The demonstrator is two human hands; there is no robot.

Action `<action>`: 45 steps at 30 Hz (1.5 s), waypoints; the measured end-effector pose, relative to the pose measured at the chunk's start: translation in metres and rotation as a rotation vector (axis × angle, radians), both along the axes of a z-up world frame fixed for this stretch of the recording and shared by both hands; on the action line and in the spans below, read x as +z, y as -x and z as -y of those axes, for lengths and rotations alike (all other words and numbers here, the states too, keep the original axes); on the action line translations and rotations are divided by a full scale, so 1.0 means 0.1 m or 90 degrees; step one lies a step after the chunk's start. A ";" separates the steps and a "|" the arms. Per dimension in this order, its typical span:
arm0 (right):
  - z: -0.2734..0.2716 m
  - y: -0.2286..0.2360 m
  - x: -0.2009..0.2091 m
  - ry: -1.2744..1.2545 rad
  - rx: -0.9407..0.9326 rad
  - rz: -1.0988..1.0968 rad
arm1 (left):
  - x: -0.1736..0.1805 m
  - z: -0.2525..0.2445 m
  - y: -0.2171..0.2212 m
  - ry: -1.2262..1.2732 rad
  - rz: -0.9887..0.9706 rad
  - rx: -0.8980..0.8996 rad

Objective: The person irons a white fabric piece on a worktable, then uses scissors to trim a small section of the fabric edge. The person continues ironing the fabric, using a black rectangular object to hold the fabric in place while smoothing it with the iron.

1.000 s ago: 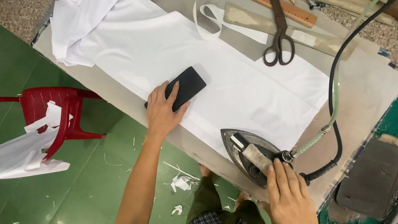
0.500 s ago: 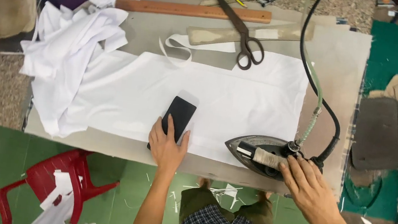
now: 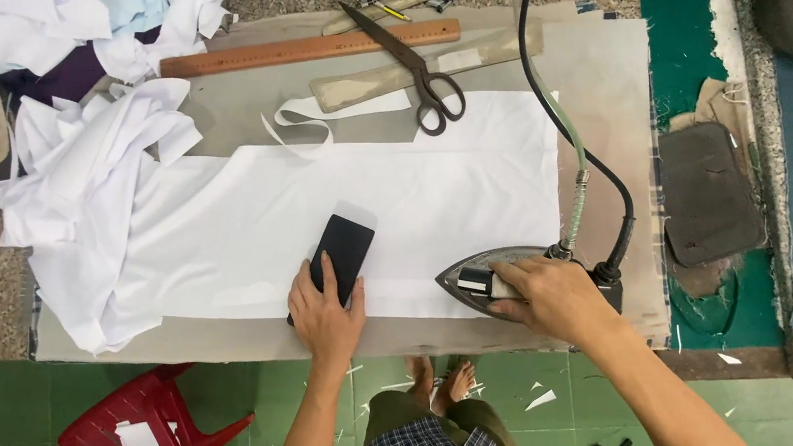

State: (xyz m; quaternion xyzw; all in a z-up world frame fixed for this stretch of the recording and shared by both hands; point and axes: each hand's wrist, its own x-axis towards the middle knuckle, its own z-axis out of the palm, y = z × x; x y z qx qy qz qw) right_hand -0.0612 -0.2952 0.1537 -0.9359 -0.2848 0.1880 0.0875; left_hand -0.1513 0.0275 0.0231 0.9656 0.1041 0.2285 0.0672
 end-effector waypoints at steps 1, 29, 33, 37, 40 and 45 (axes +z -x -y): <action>-0.05 -0.07 0.04 0.034 -0.009 -0.077 | 0.01 0.00 0.00 0.009 -0.006 0.001; -0.02 -0.35 0.01 -0.017 0.118 -0.345 | 0.13 0.12 -0.16 -0.019 0.012 -0.011; -0.01 -0.31 -0.07 -0.017 0.139 -0.294 | 0.13 0.10 -0.14 -0.017 0.022 -0.023; 0.04 -0.19 -0.30 0.000 0.131 -0.200 | 0.13 0.08 -0.11 0.000 0.009 -0.038; 0.01 -0.08 -0.31 0.035 0.159 0.018 | 0.03 0.04 -0.11 0.054 -0.011 -0.018; -0.10 -0.05 -0.10 0.055 0.155 0.075 | 0.03 -0.04 -0.08 0.083 -0.065 -0.045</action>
